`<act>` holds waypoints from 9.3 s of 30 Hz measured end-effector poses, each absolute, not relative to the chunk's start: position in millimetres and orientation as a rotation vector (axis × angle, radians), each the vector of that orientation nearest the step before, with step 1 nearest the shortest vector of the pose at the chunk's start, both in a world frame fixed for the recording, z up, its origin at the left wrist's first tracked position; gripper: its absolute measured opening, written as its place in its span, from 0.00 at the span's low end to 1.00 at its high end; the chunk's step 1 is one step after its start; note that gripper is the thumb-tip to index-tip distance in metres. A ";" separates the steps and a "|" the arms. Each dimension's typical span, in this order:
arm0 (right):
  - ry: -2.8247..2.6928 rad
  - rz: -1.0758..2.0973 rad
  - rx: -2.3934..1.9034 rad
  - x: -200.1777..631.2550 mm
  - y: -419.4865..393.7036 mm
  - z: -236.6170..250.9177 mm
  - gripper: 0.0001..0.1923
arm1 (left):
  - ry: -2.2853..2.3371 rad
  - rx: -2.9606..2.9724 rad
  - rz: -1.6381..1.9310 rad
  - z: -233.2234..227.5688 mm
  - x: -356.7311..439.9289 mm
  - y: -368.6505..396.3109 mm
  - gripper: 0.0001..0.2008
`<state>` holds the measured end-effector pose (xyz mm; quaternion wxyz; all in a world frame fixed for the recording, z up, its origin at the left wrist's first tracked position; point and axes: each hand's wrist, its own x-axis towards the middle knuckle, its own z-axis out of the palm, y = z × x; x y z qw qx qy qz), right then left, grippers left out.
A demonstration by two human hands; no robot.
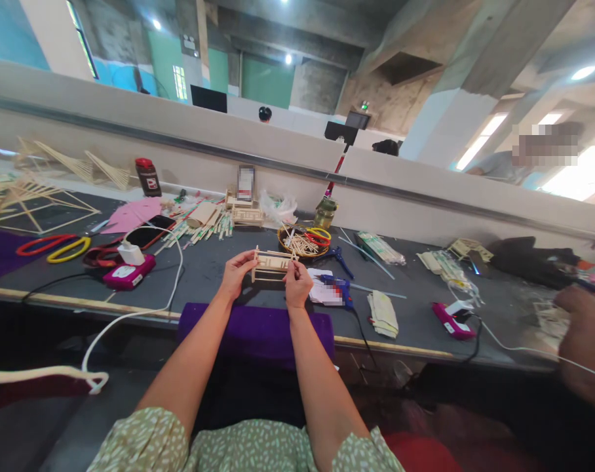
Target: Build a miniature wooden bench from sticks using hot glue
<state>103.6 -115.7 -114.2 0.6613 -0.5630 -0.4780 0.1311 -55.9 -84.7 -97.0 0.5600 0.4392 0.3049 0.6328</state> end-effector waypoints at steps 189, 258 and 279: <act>-1.421 0.118 -1.304 51.5 -122.7 -108.3 0.14 | 0.759 1.250 1.397 -100.7 -56.9 -86.0 0.11; -1.497 0.055 -1.448 50.2 -125.4 -110.7 0.12 | 0.712 1.256 1.419 -100.9 -56.8 -84.4 0.06; -1.165 0.666 -0.890 53.5 -136.1 -63.5 0.08 | 0.810 1.473 1.472 -102.1 -54.5 -86.0 0.06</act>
